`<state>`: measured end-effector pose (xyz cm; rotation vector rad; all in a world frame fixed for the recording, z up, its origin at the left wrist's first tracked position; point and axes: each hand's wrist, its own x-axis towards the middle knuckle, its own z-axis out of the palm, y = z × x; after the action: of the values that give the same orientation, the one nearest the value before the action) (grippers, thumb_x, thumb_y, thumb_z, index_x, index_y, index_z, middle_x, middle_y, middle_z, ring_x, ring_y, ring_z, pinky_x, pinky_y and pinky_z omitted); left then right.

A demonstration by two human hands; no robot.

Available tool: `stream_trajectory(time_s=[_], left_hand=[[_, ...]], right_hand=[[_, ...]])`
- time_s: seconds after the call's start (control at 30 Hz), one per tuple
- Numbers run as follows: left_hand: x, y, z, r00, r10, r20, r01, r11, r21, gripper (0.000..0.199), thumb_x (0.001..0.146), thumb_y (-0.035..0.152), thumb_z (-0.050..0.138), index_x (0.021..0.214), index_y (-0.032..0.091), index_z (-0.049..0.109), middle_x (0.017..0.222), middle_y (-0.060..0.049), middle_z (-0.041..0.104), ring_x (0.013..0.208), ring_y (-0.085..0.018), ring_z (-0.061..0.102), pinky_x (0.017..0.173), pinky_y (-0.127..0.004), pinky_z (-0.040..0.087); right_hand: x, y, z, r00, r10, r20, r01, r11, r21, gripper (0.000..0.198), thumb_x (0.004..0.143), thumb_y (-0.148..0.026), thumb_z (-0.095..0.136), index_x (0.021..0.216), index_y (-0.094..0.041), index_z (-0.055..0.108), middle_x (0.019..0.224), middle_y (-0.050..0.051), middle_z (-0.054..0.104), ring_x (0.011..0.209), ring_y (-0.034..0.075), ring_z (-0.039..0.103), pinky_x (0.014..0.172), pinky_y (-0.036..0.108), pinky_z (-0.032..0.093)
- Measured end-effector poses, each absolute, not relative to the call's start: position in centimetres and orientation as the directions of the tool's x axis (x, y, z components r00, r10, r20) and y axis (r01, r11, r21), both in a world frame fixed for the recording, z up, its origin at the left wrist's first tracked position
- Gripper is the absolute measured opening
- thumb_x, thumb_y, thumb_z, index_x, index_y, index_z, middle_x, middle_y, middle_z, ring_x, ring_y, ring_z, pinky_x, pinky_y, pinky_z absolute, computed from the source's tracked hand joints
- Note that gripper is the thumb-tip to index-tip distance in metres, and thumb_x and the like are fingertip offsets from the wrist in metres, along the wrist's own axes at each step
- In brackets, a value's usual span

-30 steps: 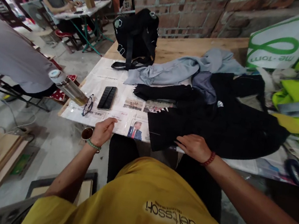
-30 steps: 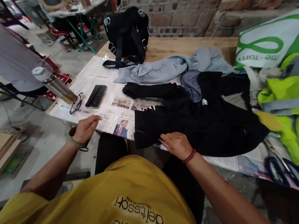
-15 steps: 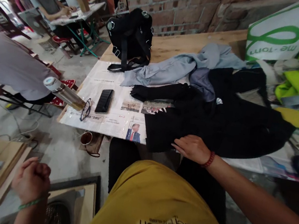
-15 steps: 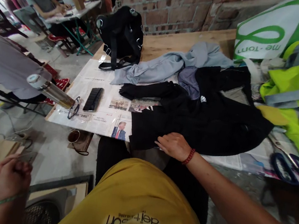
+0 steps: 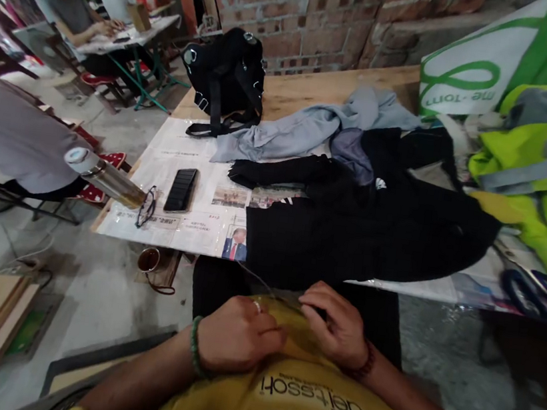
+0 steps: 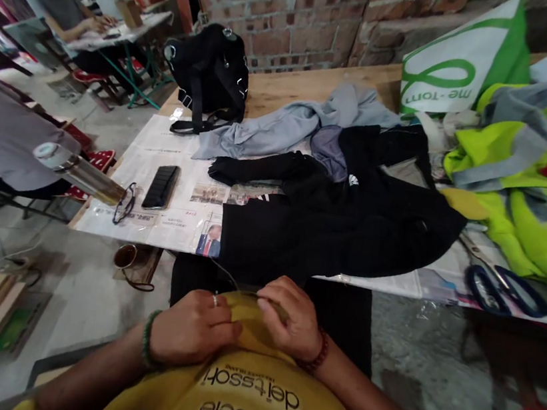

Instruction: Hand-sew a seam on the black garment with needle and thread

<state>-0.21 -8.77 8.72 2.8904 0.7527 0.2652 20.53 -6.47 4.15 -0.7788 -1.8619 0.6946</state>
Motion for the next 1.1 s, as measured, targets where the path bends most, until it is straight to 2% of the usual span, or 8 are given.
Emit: stream_trajectory(time_s=[0.17, 0.3, 0.43, 0.53, 0.63, 0.77, 0.9, 1.1], left_hand=[[3.1, -6.9, 8.1, 0.934, 0.333, 0.128, 0.305, -0.931, 0.198, 0.013, 0.086, 0.018, 0.047, 0.076, 0.018, 0.057, 0.069, -0.001, 0.059, 0.066, -0.016, 0.053, 0.056, -0.027, 0.043], [4.6, -6.4, 6.7, 0.937, 0.305, 0.168, 0.269, -0.941, 0.207, 0.014, 0.086, 0.02, 0.048, 0.078, 0.018, 0.059, 0.075, -0.002, 0.061, 0.072, -0.017, 0.055, 0.066, -0.031, 0.047], [4.4, -6.6, 5.4, 0.875, 0.396, 0.276, 0.346, -0.914, 0.213, 0.018, 0.088, 0.019, 0.044, 0.081, 0.017, 0.06, 0.079, -0.004, 0.062, 0.082, -0.016, 0.056, 0.075, -0.031, 0.047], [3.6, -6.8, 4.4, 0.796, 0.505, 0.334, 0.45, -0.862, 0.233, 0.02, 0.089, 0.024, 0.045, 0.077, 0.017, 0.059, 0.075, -0.003, 0.061, 0.075, -0.016, 0.056, 0.066, -0.028, 0.047], [2.9, -7.1, 3.8, 0.761, 0.552, 0.342, 0.503, -0.834, 0.227, 0.023, 0.089, 0.022, 0.043, 0.072, 0.017, 0.058, 0.067, -0.002, 0.059, 0.064, -0.014, 0.054, 0.058, -0.027, 0.046], [2.4, -7.4, 4.1, 0.738, 0.602, 0.304, 0.556, -0.799, 0.231, 0.025, 0.089, 0.018, 0.038, 0.078, 0.016, 0.06, 0.069, -0.003, 0.059, 0.065, -0.014, 0.054, 0.058, -0.025, 0.046], [1.9, -7.5, 4.3, 0.685, 0.681, 0.257, 0.621, -0.731, 0.282, 0.026, 0.092, 0.019, 0.034, 0.092, 0.016, 0.061, 0.074, -0.004, 0.06, 0.067, -0.012, 0.055, 0.06, -0.022, 0.047], [0.6, -7.5, 3.6, 0.61, 0.748, 0.26, 0.694, -0.663, 0.28, 0.022, 0.093, 0.023, 0.041, 0.086, 0.017, 0.062, 0.076, -0.002, 0.063, 0.066, -0.009, 0.057, 0.06, -0.018, 0.046]], right_hand=[[21.9, -7.2, 5.0, -0.202, 0.885, 0.42, 0.249, 0.461, -0.852, 0.014, 0.082, -0.016, 0.052, 0.089, -0.025, 0.061, 0.076, 0.003, 0.062, 0.07, 0.016, 0.06, 0.061, 0.031, 0.05], [21.5, -7.1, 4.0, -0.237, 0.967, 0.089, 0.207, 0.14, -0.968, 0.011, 0.084, -0.03, 0.053, 0.085, -0.023, 0.062, 0.079, 0.003, 0.065, 0.072, 0.015, 0.061, 0.065, 0.028, 0.052], [20.9, -7.4, 2.9, -0.338, 0.92, -0.199, 0.034, -0.199, -0.979, 0.03, 0.087, -0.045, 0.046, 0.103, -0.023, 0.058, 0.089, 0.005, 0.067, 0.071, 0.015, 0.063, 0.062, 0.027, 0.053], [20.5, -7.4, 2.6, -0.525, 0.787, -0.324, 0.006, -0.377, -0.926, 0.043, 0.09, -0.05, 0.036, 0.121, -0.022, 0.049, 0.069, 0.001, 0.063, 0.048, 0.011, 0.056, 0.043, 0.023, 0.045], [20.0, -6.9, 2.7, -0.584, 0.751, -0.309, 0.094, -0.316, -0.944, 0.047, 0.09, -0.052, 0.034, 0.119, -0.019, 0.053, 0.056, -0.001, 0.057, 0.047, 0.012, 0.055, 0.043, 0.023, 0.043], [19.5, -6.3, 2.6, -0.508, 0.847, -0.155, 0.151, -0.089, -0.984, 0.042, 0.086, -0.053, 0.042, 0.098, -0.019, 0.064, 0.076, 0.004, 0.064, 0.077, 0.017, 0.061, 0.065, 0.028, 0.05], [19.5, -6.7, 1.9, -0.484, 0.839, -0.248, 0.085, -0.237, -0.968, 0.043, 0.087, -0.054, 0.039, 0.102, -0.02, 0.062, 0.052, -0.004, 0.048, 0.045, 0.01, 0.043, 0.042, 0.023, 0.036], [19.9, -7.1, 0.7, -0.43, 0.874, -0.227, 0.168, -0.17, -0.971, 0.025, 0.081, -0.041, 0.054, 0.095, -0.022, 0.064, 0.059, -0.003, 0.055, 0.05, 0.01, 0.046, 0.047, 0.022, 0.039]])
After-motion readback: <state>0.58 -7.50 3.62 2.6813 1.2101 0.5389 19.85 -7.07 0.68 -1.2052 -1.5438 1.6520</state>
